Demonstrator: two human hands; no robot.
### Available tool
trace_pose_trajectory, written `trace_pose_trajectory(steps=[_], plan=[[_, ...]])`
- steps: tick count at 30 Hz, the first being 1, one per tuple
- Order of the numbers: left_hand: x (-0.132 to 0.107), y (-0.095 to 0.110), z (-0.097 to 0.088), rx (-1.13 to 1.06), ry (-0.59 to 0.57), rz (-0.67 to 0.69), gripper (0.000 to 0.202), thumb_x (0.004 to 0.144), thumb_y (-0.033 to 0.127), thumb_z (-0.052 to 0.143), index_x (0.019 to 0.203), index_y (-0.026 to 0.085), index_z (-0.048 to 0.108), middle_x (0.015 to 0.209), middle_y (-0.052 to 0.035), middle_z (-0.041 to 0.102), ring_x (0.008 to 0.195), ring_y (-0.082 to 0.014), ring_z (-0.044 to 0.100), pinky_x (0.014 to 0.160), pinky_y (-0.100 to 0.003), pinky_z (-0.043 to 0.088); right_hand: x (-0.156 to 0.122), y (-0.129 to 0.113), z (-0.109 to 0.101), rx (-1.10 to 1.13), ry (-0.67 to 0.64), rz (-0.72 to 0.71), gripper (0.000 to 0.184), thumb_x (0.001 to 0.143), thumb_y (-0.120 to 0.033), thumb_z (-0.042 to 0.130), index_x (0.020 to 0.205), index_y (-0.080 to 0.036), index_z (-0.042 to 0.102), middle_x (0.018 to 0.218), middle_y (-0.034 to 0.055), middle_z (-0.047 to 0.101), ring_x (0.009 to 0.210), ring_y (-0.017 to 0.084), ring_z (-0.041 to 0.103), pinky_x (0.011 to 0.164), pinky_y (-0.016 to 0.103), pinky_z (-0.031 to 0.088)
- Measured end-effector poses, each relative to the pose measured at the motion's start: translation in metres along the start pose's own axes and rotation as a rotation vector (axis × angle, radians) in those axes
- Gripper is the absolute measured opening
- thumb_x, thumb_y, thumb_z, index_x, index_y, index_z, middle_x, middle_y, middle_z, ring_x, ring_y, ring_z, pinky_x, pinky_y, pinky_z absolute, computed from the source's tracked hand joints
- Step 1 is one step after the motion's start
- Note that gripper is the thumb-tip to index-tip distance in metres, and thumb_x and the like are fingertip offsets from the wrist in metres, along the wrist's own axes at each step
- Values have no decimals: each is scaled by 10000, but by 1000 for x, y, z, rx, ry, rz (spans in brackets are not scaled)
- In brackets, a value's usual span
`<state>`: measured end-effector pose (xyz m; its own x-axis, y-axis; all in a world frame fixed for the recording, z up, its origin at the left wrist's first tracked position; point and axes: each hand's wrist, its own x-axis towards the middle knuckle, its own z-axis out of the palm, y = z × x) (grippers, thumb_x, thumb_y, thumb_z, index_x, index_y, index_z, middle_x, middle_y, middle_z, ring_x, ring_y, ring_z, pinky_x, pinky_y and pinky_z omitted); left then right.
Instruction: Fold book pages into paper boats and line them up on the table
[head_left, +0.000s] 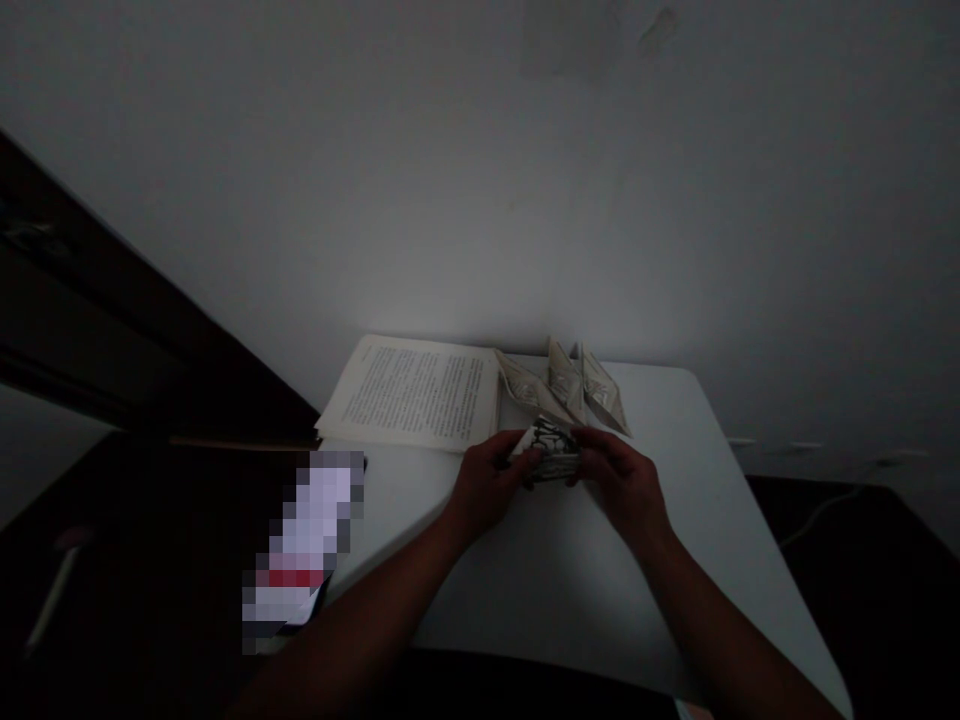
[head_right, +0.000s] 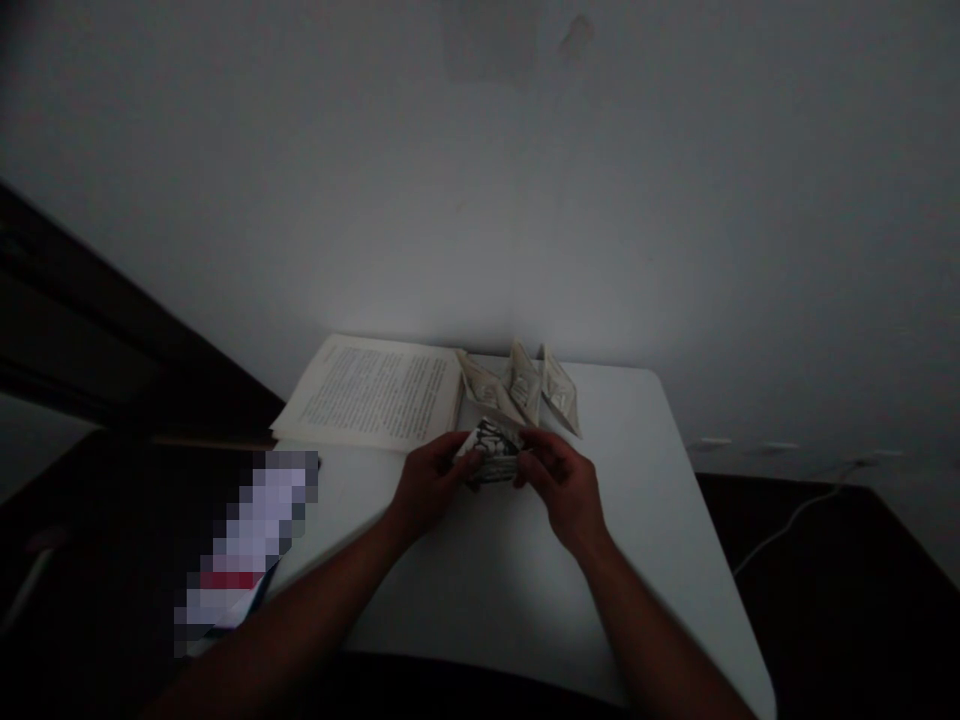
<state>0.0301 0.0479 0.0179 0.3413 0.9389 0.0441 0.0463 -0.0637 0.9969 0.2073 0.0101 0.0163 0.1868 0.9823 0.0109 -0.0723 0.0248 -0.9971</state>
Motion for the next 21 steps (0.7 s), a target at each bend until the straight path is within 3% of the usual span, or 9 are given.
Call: trace_pose_trajectory(steps=[14, 21], plan=[[-1, 4, 2, -162, -25, -29, 357, 785, 414, 601, 966, 108, 642, 805, -47, 668, 640, -135, 615, 506, -229, 547, -2, -4, 2, -146, 118, -91, 203, 739, -350, 675, 854, -183, 675, 561, -4, 649, 529, 144, 590, 561, 286, 497], [-2, 4, 0, -193, -39, -14, 337, 805, 391, 582, 983, 109, 631, 792, -45, 659, 632, -134, 607, 525, -253, 556, 0, -1, 1, -26, 47, -25, 236, 744, -354, 676, 895, -174, 679, 584, 8, 662, 521, 145, 595, 548, 289, 497]])
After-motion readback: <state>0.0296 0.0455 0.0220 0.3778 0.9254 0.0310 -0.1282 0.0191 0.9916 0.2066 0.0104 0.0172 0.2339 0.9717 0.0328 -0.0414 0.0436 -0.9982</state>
